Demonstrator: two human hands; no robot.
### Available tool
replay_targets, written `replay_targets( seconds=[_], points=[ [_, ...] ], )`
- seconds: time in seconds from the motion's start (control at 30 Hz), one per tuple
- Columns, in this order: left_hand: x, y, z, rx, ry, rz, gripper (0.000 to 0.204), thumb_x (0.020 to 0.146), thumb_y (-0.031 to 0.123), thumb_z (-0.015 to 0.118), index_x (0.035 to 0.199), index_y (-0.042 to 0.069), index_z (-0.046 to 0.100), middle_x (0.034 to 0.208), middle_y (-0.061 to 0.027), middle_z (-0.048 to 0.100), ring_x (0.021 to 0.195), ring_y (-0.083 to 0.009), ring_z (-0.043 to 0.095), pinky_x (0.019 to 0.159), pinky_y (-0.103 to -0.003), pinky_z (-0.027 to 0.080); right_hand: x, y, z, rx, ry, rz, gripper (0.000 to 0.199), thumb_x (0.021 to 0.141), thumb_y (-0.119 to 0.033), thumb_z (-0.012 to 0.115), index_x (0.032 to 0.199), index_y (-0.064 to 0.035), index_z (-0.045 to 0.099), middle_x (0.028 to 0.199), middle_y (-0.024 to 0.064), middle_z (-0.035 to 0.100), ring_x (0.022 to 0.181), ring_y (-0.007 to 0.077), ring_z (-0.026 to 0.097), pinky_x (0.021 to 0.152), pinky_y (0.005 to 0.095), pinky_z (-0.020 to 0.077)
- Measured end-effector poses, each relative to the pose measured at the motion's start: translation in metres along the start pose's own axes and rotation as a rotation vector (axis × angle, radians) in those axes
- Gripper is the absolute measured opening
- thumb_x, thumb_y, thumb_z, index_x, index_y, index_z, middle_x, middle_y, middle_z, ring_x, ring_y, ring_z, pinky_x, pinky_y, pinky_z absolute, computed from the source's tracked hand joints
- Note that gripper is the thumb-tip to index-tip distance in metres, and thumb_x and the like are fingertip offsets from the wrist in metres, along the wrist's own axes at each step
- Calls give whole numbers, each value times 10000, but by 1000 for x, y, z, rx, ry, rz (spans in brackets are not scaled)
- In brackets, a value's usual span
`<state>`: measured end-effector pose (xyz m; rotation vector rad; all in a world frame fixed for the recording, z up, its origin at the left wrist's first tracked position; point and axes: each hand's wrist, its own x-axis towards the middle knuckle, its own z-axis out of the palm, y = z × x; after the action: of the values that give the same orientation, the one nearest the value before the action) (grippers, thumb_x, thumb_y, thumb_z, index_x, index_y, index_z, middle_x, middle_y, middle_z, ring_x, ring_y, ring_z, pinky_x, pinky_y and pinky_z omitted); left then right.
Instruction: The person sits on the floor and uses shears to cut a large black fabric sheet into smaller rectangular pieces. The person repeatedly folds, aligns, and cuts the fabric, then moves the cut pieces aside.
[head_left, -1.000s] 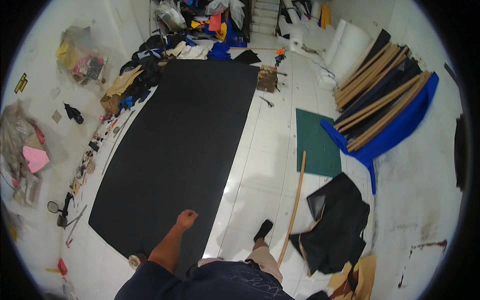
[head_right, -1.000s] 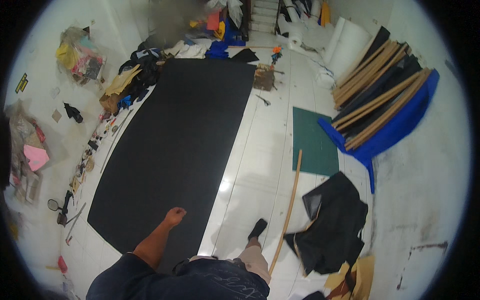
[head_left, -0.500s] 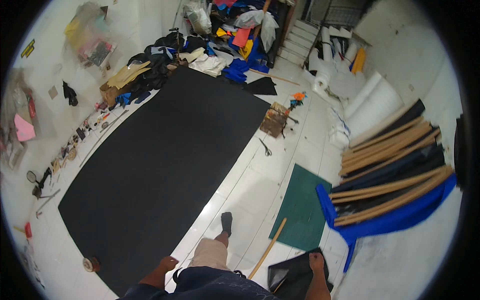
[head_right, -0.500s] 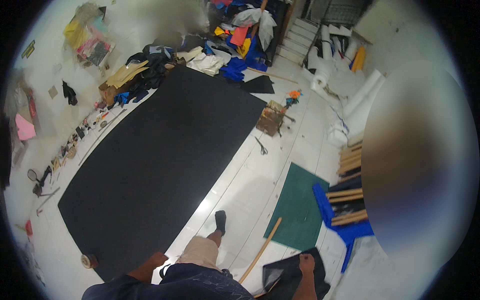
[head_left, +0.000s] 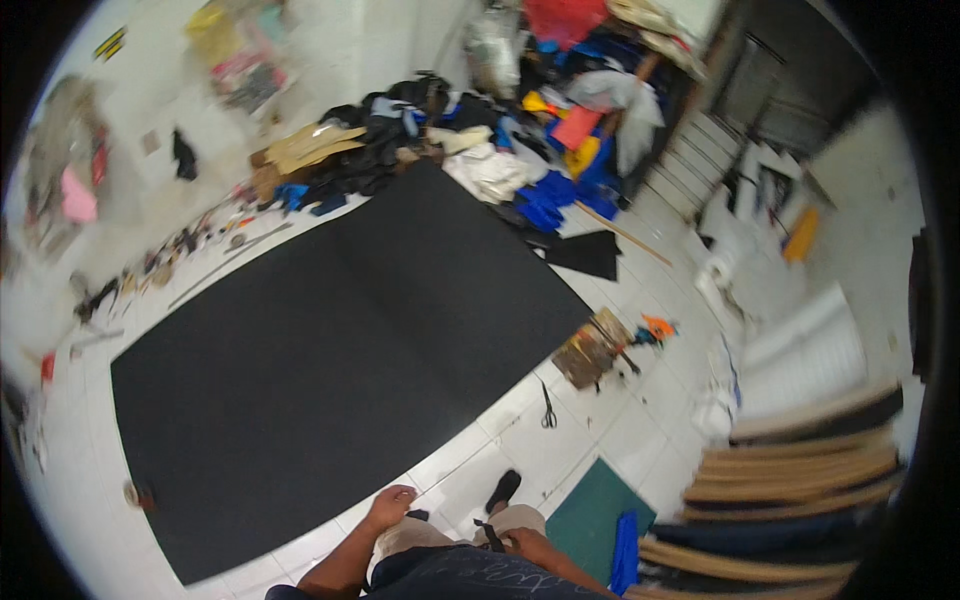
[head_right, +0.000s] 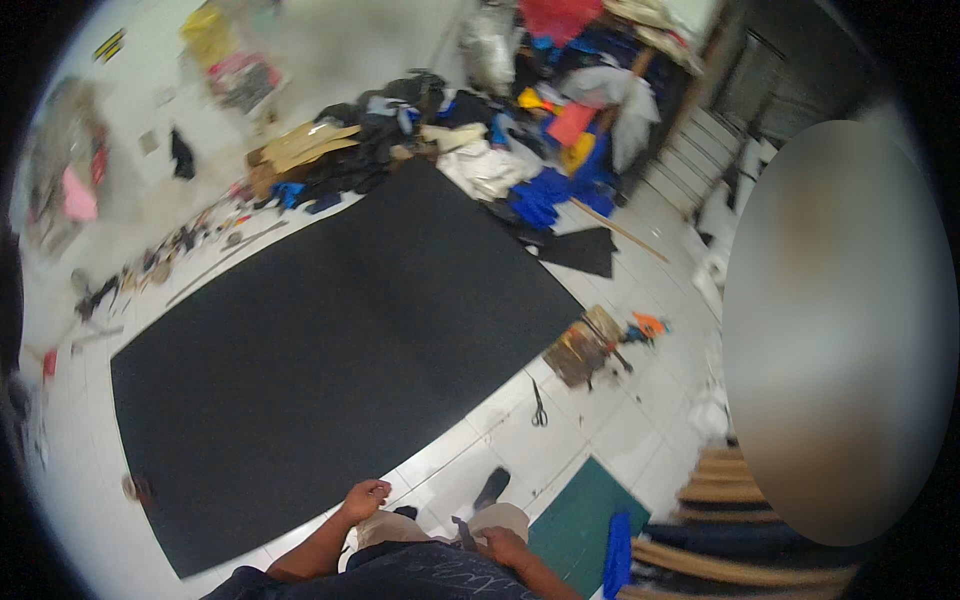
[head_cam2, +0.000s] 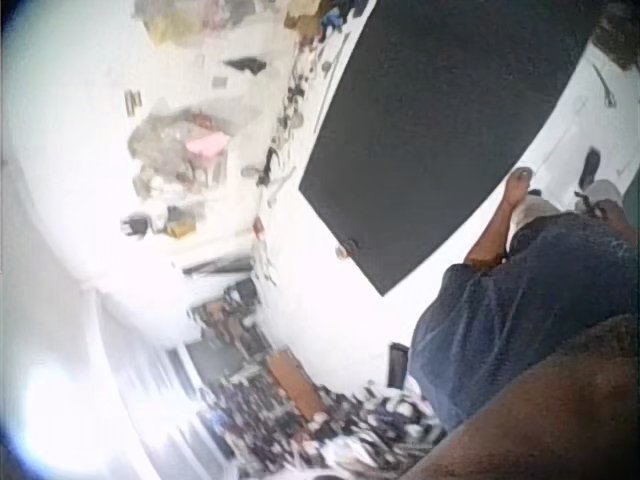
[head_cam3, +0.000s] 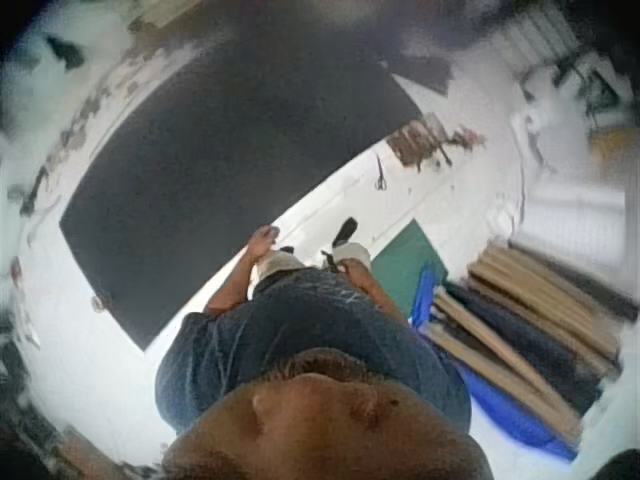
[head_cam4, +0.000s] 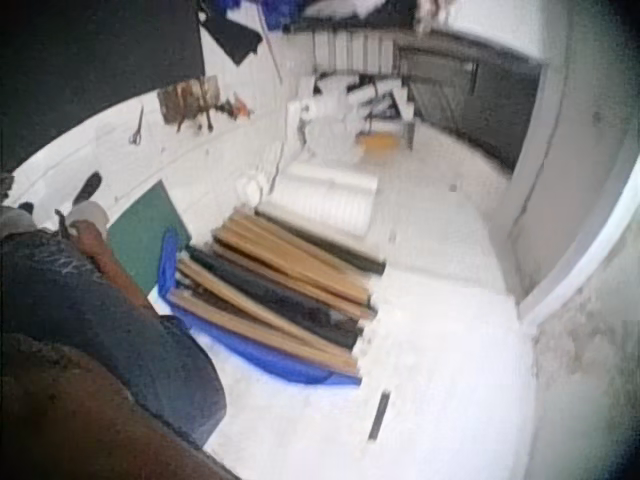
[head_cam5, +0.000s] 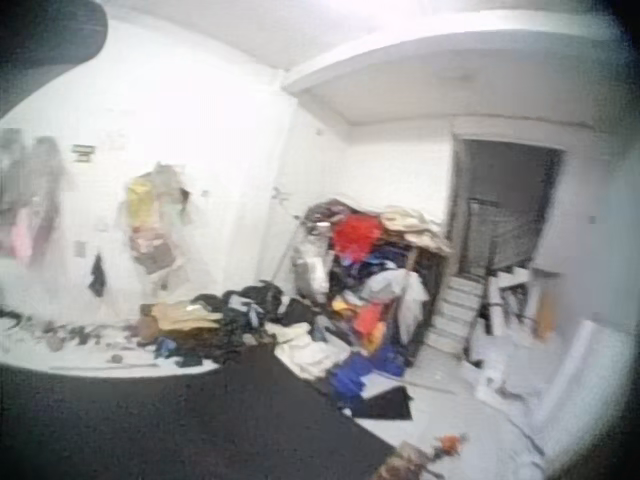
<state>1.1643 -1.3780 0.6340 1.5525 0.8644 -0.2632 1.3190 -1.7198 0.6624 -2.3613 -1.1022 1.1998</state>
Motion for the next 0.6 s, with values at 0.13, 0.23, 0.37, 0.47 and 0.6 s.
replay_targets(
  seconds=[0.13, 0.23, 0.37, 0.47, 0.6],
  points=[
    [38, -15, 85, 347, 118, 115, 448, 899, 411, 583, 1167, 62, 668, 1025, -205, 699, 964, -383, 658, 902, -464, 499, 61, 78, -101, -201, -159, -138, 485, 899, -454, 602, 1222, -94, 638, 1139, 215, 655, 1049, 401, 626, 926, 484, 483],
    [31, 1, 141, 822, -266, 59, 419, 918, 352, 448, 994, 39, 716, 1012, -209, 700, 892, -421, 670, 837, -503, 527, 96, 99, -182, -354, -461, -84, 457, 912, -449, 578, 1152, -67, 653, 1099, 213, 658, 1035, 406, 622, 904, 485, 486],
    [8, -15, 211, 383, 4, -256, 327, 934, 266, 544, 1100, 16, 675, 972, -176, 694, 885, -313, 667, 828, -424, 520, 102, 207, -204, -74, -836, -280, 382, 919, -400, 592, 1113, -75, 642, 1075, 224, 647, 1049, 375, 620, 909, 477, 478],
    [41, -7, 243, 357, 24, -292, 311, 929, 248, 569, 1121, 22, 660, 955, -162, 679, 850, -296, 646, 785, -412, 509, 115, 240, -218, 54, -1046, -298, 372, 920, -383, 596, 1120, -71, 634, 1069, 213, 651, 1054, 366, 621, 909, 466, 477],
    [120, -42, 265, 338, 82, -293, 303, 921, 225, 603, 1150, 30, 641, 931, -144, 659, 803, -274, 617, 728, -395, 495, 235, 245, -190, 54, -1368, -431, 360, 923, -359, 601, 1129, -65, 622, 1061, 198, 657, 1061, 355, 622, 908, 451, 476]
  ],
)
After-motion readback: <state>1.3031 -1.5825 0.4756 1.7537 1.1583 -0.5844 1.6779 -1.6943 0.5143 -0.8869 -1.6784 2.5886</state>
